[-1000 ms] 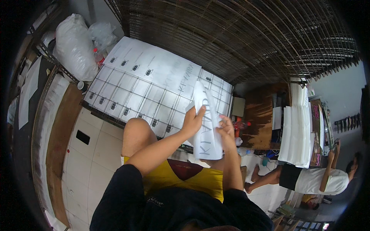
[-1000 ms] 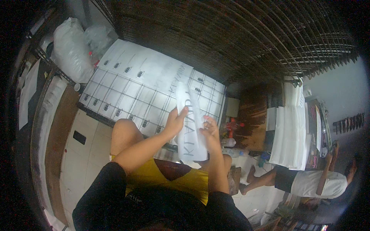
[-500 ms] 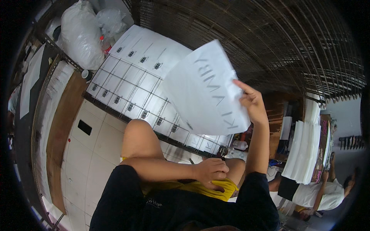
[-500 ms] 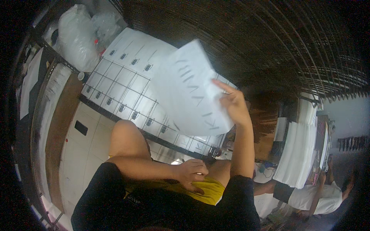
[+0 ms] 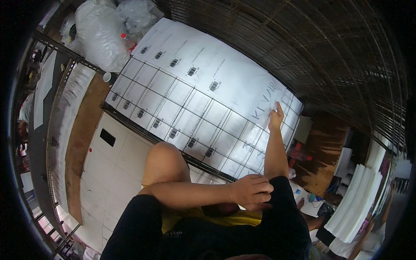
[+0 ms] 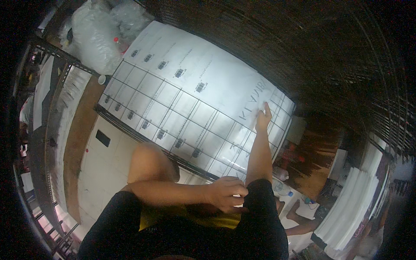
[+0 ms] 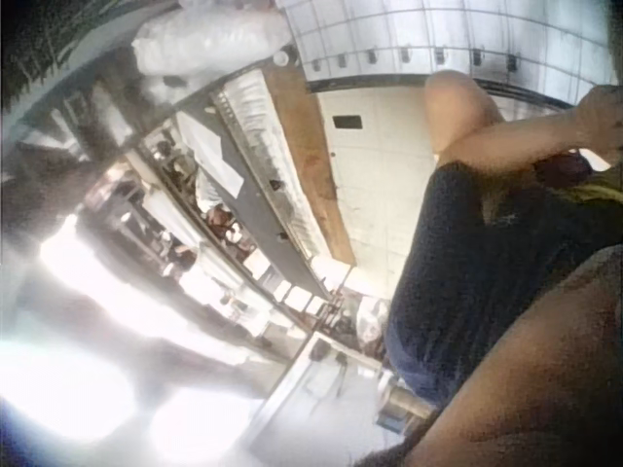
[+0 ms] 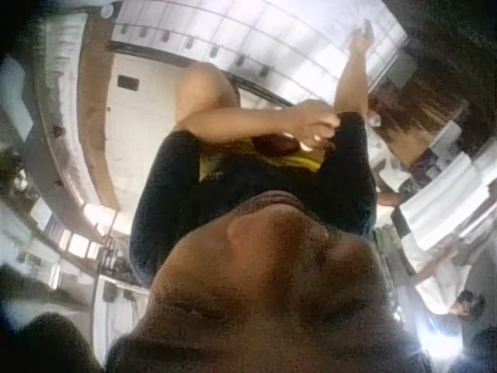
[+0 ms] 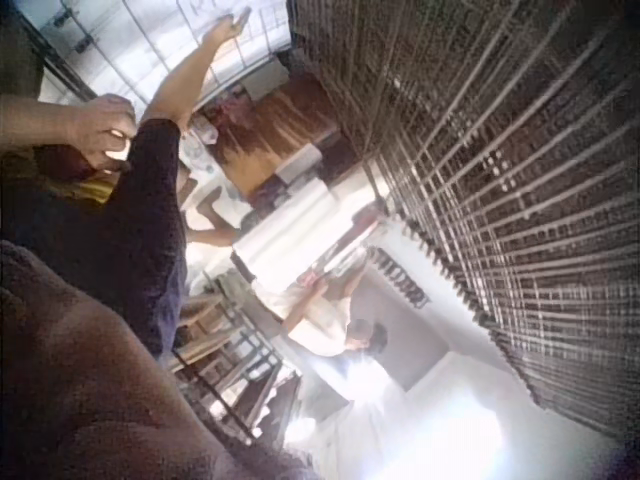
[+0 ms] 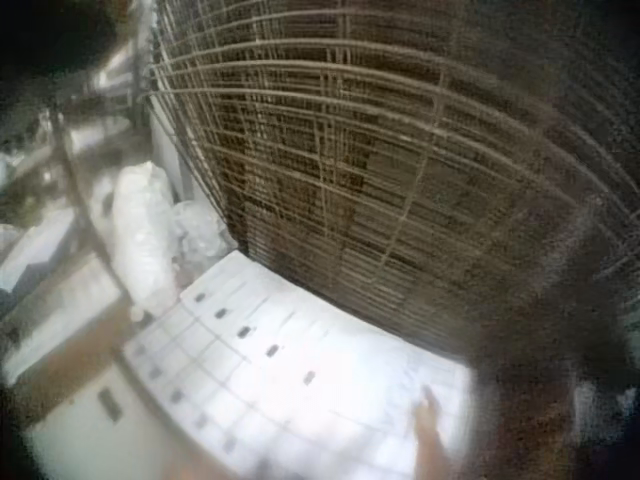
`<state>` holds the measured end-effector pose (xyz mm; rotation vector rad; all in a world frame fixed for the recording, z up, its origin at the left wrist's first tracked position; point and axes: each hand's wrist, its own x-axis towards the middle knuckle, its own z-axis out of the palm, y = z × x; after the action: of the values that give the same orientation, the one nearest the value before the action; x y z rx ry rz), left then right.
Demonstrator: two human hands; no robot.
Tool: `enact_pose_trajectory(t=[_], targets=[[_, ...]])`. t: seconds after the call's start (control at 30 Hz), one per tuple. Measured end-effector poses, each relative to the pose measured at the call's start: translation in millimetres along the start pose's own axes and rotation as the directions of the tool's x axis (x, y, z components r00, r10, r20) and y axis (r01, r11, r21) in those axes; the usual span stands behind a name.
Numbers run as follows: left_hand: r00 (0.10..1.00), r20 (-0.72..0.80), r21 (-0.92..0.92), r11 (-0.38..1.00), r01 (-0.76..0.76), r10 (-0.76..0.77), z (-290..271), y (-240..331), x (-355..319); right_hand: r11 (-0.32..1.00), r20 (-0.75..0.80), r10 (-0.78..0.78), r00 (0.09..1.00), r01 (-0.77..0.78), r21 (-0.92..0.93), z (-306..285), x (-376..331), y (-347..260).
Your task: The person sits on the floor and repeatedly picks up white paper sheets from a nearby stack, places them onto a larger stack on the floor, and smooths them down. Another person is visible in the background working at a table.
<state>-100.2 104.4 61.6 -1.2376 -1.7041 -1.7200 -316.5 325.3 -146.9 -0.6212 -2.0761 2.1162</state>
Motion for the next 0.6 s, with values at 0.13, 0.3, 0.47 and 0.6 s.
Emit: enact_pose_trajectory(t=[0.13, 0.3, 0.47, 0.6], targets=[[0.998, -0.035, -0.004, 0.999, 0.054, -0.054, -1, -10, 3, 0.996, 0.004, -0.039, 0.999, 0.039, -0.082, 1, 22, 22], [0.995, -0.055, -0.012, 0.997, 0.082, -0.082, 0, -17, 4, 0.988, 0.033, 0.021, 0.999, -0.016, -0.154, 14, 26, 18], [0.993, -0.040, -0.029, 0.993, 0.111, -0.112, 1, -19, 6, 0.984, 0.065, 0.027, 0.998, -0.016, -0.178, 9, 35, 24], [0.991, -0.047, -0.024, 0.992, 0.124, -0.125, 2, -20, 5, 0.977, 0.070, 0.008, 0.997, 0.007, -0.212, 14, 33, 18]])
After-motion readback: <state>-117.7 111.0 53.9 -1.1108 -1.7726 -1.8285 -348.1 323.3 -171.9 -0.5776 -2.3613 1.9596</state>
